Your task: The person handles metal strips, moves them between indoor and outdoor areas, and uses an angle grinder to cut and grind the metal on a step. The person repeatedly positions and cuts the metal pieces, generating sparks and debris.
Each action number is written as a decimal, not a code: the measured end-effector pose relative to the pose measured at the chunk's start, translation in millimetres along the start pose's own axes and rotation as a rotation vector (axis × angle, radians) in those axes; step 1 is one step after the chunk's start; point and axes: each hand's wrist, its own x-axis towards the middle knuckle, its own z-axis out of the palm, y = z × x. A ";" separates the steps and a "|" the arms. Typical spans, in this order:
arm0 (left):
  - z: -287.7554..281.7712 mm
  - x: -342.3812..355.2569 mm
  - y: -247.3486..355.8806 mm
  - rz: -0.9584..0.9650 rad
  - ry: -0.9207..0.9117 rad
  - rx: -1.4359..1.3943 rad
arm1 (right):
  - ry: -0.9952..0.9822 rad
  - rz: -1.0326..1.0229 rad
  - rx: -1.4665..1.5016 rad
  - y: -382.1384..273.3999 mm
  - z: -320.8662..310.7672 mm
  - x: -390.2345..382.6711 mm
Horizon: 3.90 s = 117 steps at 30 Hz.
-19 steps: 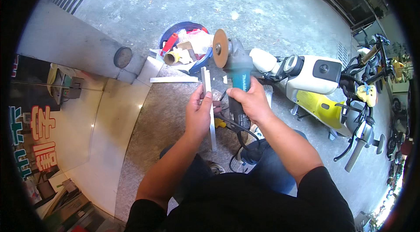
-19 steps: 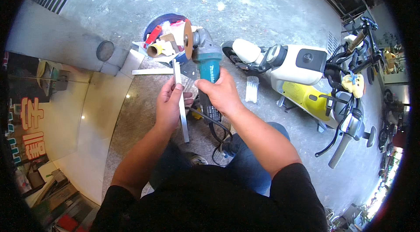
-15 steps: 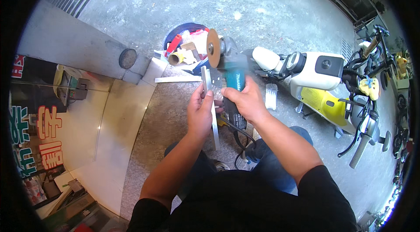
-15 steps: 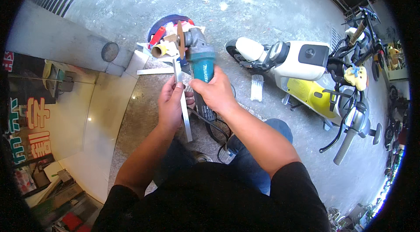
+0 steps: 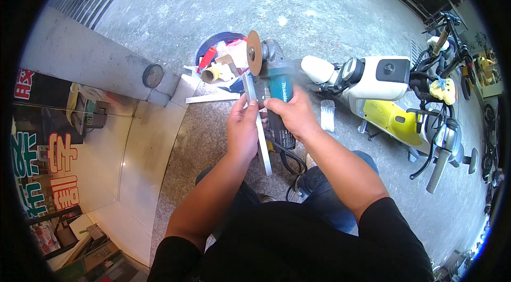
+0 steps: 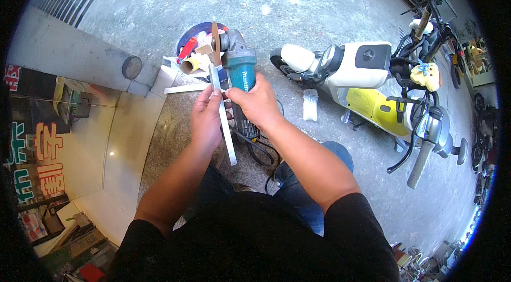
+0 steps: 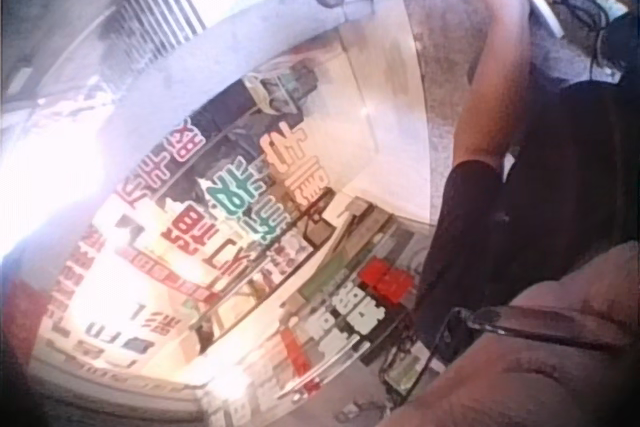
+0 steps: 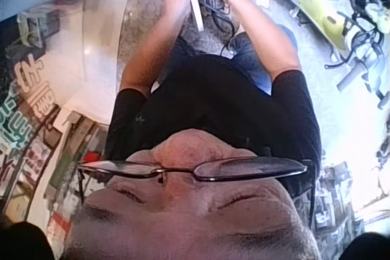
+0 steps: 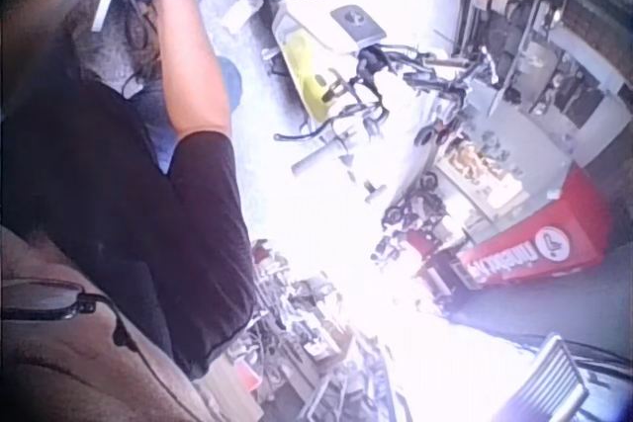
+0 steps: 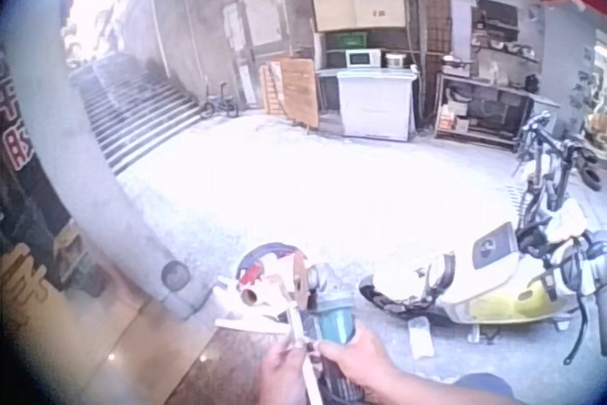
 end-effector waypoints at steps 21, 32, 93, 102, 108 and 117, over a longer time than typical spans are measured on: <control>-3.8 2.0 -8.8 0.017 -0.008 -0.036 | -0.015 -0.008 0.003 -2.3 2.5 -16.4; -4.9 1.1 -11.1 0.003 -0.014 -0.039 | -0.018 -0.033 -0.013 2.2 -0.1 -13.6; -47.6 21.1 7.6 0.010 -0.013 0.085 | 0.056 -0.068 -0.320 -8.9 -35.7 1.1; -79.9 29.6 34.4 0.059 -0.126 0.344 | 0.087 -0.064 -0.702 -23.4 -51.0 -2.7; -105.4 47.7 27.2 -0.095 -0.184 0.516 | 0.103 -0.058 -0.767 -14.8 -59.2 2.2; -141.8 107.4 -120.1 0.271 -0.034 1.099 | 0.081 -0.076 -1.057 44.1 -91.1 50.8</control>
